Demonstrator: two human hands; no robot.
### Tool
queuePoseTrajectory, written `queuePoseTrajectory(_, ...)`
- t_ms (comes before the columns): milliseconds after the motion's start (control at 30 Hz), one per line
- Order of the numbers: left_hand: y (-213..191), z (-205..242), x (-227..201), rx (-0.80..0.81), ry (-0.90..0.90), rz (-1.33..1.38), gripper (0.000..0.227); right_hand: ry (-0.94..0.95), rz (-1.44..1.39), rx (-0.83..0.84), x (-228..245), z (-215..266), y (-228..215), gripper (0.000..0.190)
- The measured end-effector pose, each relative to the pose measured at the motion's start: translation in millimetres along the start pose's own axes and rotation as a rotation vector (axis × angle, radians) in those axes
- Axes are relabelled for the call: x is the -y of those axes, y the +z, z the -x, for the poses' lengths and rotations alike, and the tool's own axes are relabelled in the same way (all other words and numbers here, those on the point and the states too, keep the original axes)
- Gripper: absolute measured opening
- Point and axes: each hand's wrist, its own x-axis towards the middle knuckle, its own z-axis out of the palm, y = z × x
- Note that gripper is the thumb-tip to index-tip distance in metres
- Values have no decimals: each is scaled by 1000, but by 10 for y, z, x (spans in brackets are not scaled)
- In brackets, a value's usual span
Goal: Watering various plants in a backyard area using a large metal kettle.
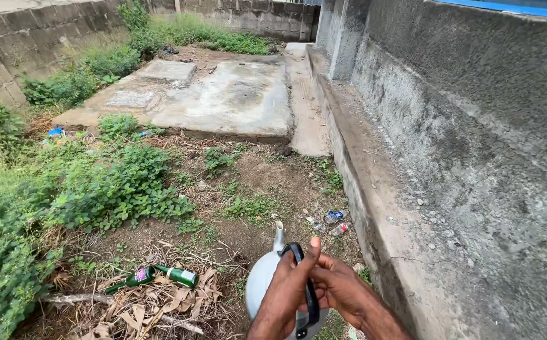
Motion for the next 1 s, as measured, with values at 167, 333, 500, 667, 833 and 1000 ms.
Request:
queuePoseTrajectory(167, -76, -613, -789, -34, 27, 19, 98, -93, -10, 70, 468, -981, -179, 31)
queuePoseTrajectory(333, -314, -1581, -1067, -50, 84, -6, 91, -45, 58, 93, 1037, -1824, -221, 35)
queuePoseTrajectory(500, -566, -2673, -1392, -20, 23, 59, 87, -28, 15, 210, 1577, -2844, -397, 38)
queuePoseTrajectory(667, -443, -3616, -2007, -68, 4, 104, 88, -1, 62, 204, 2161, -3716, -712, 35)
queuePoseTrajectory(833, -422, -4656, -2763, -136, 38, 106, 91, 17, 73, 196, 3040, -4638, -905, 33)
queuePoseTrajectory(1000, -450, -5873, -3258, -182, 4, -11, 99, -14, 14, 227, 3470, -5916, -1379, 37)
